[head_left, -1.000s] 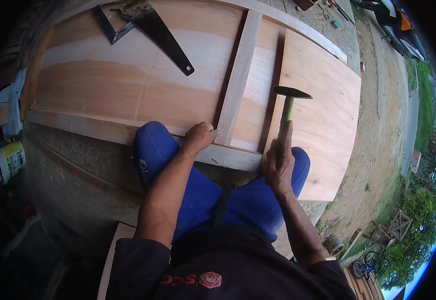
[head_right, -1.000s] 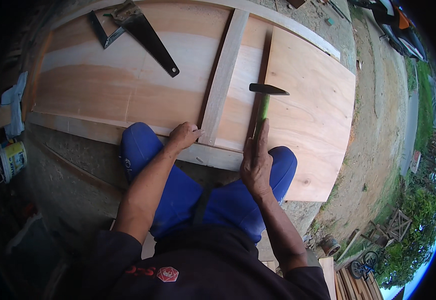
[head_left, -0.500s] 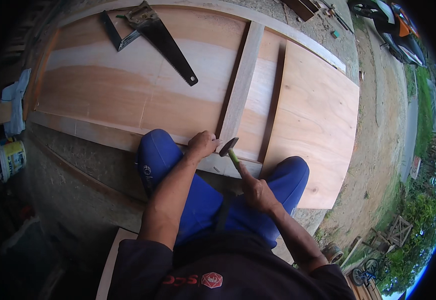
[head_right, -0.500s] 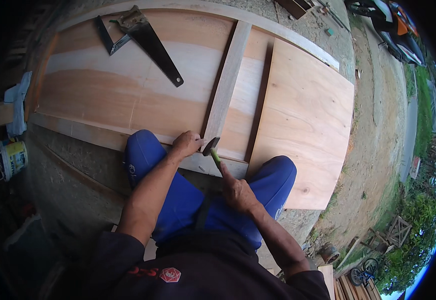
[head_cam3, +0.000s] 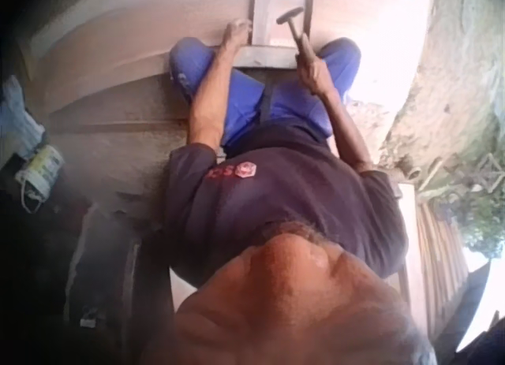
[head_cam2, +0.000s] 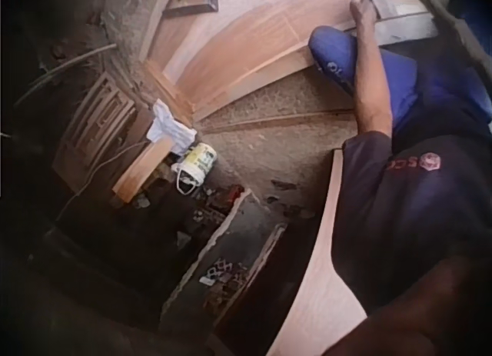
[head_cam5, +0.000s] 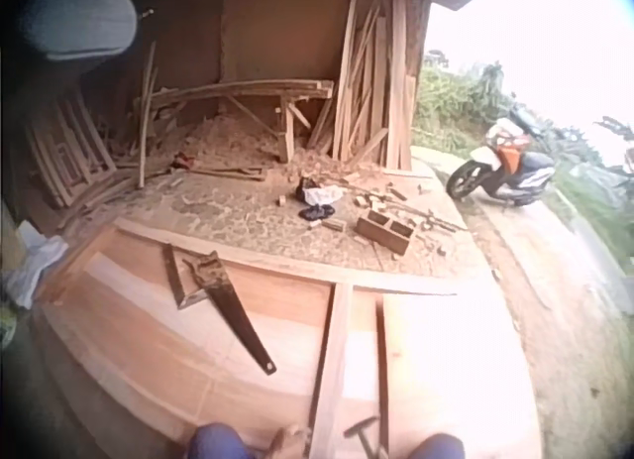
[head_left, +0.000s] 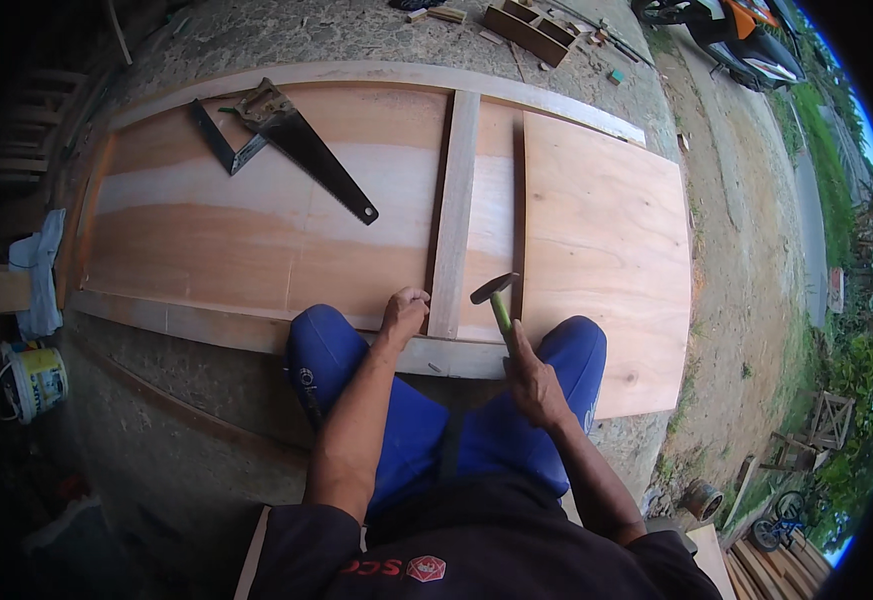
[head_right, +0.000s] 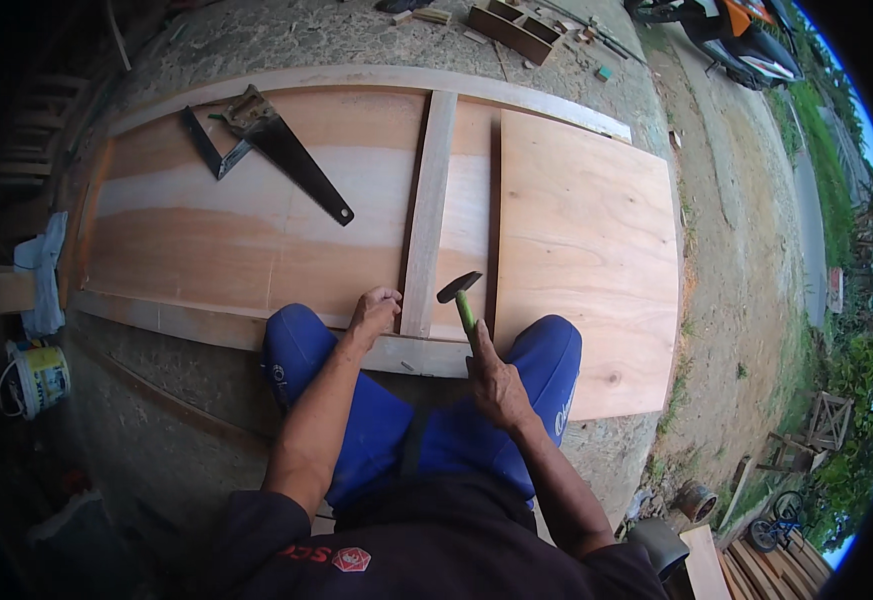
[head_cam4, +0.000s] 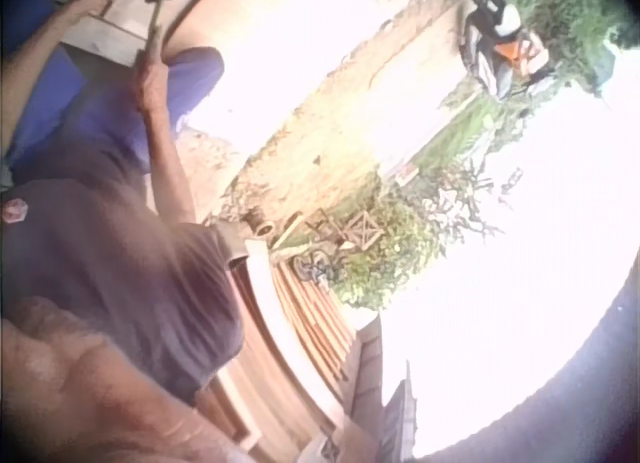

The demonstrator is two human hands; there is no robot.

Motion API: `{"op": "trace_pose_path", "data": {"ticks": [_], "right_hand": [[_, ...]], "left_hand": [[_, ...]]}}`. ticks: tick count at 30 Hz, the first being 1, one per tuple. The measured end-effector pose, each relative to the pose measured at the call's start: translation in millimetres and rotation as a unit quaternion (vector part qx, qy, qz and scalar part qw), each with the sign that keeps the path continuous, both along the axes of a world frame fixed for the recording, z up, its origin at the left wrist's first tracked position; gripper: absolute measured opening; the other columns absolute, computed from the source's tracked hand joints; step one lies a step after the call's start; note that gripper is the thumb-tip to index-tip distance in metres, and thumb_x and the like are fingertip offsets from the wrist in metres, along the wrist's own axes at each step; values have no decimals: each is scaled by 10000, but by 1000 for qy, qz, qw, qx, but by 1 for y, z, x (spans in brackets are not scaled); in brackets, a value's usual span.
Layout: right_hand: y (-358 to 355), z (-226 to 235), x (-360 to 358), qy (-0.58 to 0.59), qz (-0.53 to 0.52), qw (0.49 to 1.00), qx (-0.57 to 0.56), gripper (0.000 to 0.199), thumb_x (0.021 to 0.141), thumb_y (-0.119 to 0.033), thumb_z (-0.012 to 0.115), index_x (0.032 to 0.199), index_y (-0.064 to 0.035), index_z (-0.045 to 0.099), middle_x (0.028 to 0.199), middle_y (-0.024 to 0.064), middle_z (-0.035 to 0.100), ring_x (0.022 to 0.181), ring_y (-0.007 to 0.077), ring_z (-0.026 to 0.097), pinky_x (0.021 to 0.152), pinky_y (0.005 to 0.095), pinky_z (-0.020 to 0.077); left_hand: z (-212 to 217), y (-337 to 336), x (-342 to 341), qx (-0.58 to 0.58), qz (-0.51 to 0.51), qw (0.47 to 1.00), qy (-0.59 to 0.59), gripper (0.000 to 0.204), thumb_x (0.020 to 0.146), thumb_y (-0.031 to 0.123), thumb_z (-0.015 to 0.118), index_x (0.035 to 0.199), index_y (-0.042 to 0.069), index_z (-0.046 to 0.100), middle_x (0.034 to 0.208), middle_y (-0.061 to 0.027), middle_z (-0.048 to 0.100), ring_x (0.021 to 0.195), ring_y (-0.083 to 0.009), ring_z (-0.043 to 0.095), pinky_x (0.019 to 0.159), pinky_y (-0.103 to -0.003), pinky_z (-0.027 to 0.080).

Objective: The person cuts a small wooden block with a hand saw, then positions a wooden strip onto a larger plywood sheet. They use a hammer to tap the strip into place and drive nails to secure it. Finally, they retrieve a large plywood sheet from a stack.

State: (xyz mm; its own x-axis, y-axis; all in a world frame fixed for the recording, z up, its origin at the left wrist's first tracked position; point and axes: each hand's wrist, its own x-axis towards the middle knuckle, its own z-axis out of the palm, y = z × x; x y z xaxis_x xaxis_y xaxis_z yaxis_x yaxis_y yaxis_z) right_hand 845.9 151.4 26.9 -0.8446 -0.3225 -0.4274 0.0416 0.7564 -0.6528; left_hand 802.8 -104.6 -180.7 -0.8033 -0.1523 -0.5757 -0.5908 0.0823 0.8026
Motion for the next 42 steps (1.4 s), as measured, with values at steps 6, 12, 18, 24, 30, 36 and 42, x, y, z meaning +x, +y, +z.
{"op": "trace_pose_path", "data": {"ticks": [6,12,18,24,30,36,42], "right_hand": [[60,-3,19,95,-158,982,-45,646,1030,-142,521,1595,-46,225,1417,302,537,1261,433,584,1030,451,477],[63,-18,41,-20,-363,875,-318,612,1050,-83,487,1604,-30,231,852,-32,492,667,26,402,572,209,410],[44,-15,49,32,-336,909,-246,634,1023,-120,549,1583,-1,275,1032,53,587,826,83,518,742,239,472],[31,9,54,21,-315,915,-250,656,1012,-149,569,1571,26,274,1449,214,532,1264,208,543,1053,296,420],[5,27,54,8,-301,921,-249,670,1008,-168,572,1579,3,265,1446,224,546,1267,256,573,1057,328,439],[29,4,59,96,-246,948,-178,697,1004,-239,571,1577,1,253,1432,289,537,1285,379,581,1070,407,446],[37,8,-21,76,-102,989,-78,561,997,-245,535,1517,-88,394,1246,297,640,1130,440,642,958,479,517]], "left_hand": [[31,8,5,170,148,974,1,268,900,-57,577,1159,12,596,1062,-102,672,961,-169,684,755,-258,556],[62,-36,0,295,253,921,-39,264,932,-77,484,1177,13,522,1128,-158,646,1045,-299,672,874,-407,585],[43,-42,0,215,90,959,-163,286,930,-96,428,1196,-27,510,1069,-187,630,965,-310,681,852,-419,598],[155,31,-188,330,149,930,60,365,946,-41,505,1300,-74,424,1180,-215,583,1076,-343,644,987,-479,544],[280,32,-285,565,153,787,192,864,1008,362,600,1588,15,62,1546,-307,339,1415,-404,428,1159,-520,403],[91,29,-74,-268,-14,962,46,952,920,535,623,1617,83,158,1651,-206,245,1535,-354,225,1206,-602,190],[28,13,49,-417,-110,901,-45,1227,743,696,715,1623,77,124,1677,-225,109,1543,-444,36,1209,-628,-17]]}}
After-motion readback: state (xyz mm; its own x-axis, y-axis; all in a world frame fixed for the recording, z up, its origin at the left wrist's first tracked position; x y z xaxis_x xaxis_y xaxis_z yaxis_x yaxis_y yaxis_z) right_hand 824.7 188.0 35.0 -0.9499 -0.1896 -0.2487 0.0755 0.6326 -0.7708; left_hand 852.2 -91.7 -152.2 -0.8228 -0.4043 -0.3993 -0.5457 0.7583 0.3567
